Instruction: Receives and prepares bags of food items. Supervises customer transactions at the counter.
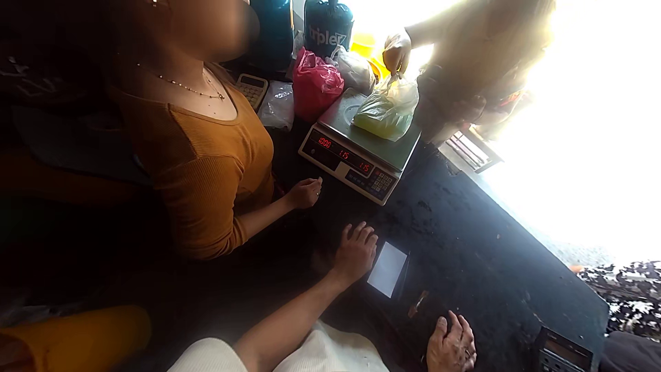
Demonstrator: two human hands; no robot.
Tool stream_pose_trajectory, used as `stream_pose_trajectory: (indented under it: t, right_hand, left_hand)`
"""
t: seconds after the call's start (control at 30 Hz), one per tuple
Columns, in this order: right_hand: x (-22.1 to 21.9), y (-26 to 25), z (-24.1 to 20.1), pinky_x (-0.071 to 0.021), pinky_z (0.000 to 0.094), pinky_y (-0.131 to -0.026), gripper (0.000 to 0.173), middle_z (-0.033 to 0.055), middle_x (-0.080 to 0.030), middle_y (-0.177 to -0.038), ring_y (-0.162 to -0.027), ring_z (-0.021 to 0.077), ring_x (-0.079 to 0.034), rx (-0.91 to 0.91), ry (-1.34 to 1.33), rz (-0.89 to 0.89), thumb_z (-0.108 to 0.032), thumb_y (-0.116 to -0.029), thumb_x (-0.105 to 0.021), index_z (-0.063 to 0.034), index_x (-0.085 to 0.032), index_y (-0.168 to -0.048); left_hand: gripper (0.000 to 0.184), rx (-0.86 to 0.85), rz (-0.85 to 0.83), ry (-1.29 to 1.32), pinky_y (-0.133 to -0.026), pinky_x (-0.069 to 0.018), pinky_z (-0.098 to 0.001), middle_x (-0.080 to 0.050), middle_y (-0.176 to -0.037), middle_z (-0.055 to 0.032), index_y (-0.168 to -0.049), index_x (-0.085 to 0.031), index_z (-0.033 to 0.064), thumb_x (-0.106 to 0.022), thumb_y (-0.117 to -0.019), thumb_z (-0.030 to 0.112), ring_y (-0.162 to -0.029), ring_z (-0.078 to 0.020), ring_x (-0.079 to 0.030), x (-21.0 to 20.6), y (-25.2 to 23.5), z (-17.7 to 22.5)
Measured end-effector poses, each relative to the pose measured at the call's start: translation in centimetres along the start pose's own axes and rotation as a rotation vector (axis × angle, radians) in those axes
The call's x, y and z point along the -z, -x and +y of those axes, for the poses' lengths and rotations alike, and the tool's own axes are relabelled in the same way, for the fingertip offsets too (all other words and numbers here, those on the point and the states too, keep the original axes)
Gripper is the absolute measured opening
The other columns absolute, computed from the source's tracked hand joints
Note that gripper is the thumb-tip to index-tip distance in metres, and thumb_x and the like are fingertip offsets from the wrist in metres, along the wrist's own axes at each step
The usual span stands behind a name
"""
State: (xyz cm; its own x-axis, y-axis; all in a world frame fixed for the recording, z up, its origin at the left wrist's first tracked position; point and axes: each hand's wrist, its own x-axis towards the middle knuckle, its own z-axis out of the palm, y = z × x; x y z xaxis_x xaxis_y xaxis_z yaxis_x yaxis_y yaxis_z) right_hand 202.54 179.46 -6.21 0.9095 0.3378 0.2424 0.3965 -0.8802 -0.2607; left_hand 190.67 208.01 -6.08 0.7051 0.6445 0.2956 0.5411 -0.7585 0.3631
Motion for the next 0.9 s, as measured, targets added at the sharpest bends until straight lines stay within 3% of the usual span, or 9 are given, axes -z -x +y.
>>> stream_pose_trajectory:
  t: [0.9]
  right_hand:
    - [-0.29,0.28,0.16,-0.0281,0.0697,-0.113,0.047,0.019,-0.051,-0.151,-0.143,0.0431,-0.043,-0.017,0.012,-0.014,-0.038,-0.1048,-0.042,-0.0092,-0.067,-0.133]
  left_hand:
    - [0.03,-0.012,0.022,-0.024,-0.117,-0.0318,-0.0555,-0.063,-0.137,0.0024,-0.118,-0.071,0.025,-0.048,-0.1021,0.035,-0.141,-0.0216,-0.048,-0.34,0.26,-0.16]
